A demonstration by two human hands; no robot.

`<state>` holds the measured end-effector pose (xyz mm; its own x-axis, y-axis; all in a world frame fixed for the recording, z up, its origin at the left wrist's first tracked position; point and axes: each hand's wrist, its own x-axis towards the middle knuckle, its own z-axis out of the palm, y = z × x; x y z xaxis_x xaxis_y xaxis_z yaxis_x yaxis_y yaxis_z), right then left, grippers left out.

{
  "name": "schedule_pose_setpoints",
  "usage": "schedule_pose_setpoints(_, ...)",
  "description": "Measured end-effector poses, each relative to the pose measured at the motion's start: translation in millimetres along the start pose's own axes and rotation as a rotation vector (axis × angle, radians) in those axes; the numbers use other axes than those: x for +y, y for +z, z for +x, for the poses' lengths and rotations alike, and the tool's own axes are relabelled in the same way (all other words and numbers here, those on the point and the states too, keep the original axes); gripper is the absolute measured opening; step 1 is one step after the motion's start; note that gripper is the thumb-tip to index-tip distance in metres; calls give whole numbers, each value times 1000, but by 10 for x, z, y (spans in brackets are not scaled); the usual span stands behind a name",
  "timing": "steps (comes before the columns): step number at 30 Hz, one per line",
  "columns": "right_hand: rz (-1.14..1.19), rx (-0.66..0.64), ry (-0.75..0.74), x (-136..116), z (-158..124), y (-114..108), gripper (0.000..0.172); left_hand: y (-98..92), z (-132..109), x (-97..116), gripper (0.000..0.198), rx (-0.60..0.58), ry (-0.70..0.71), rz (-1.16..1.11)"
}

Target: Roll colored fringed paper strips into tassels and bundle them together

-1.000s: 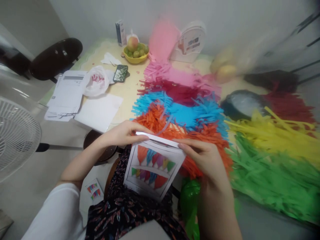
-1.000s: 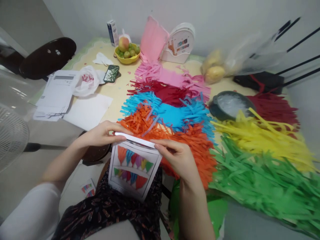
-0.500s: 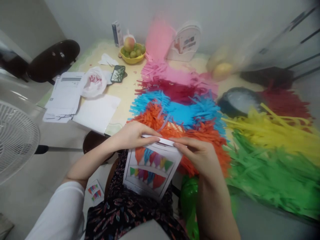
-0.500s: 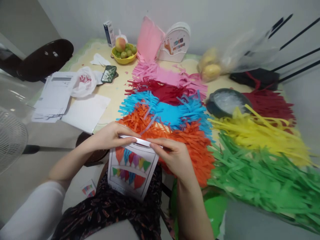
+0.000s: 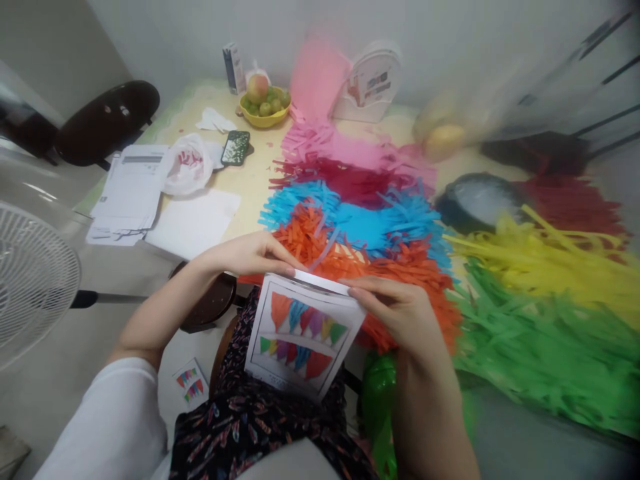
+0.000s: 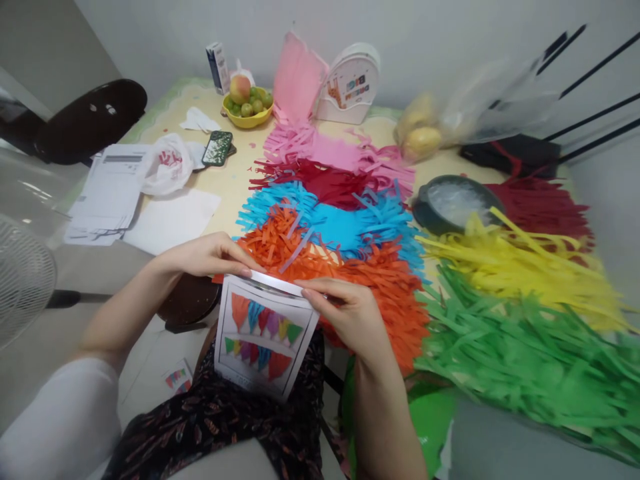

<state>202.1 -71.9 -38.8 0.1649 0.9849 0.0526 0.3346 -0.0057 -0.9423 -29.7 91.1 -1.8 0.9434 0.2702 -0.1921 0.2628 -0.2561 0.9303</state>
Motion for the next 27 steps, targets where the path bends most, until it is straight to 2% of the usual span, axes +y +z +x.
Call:
schedule_pose_setpoints(7, -2, -24, -20, 33, 2, -10, 13, 67, -44, -68, 28, 23, 8, -39)
schedule_pose_setpoints(12, 22, -90, -78, 59, 3, -58, 15, 232, -190, -179, 34, 128, 79, -34)
schedule_pose_setpoints(18, -18, -176, -170, 48, -26, -79, 20, 427, -317, -237, 29, 294, 238, 20)
schedule_pose_setpoints(23, -115, -86, -329, -148, -20, 77, 19, 511, -429, -103, 24, 460, 254, 87)
schedule_pose_setpoints(27, -191, -157, -493, -433, -44, 242, 34, 552, -676, 116, 20, 553, 346, 264)
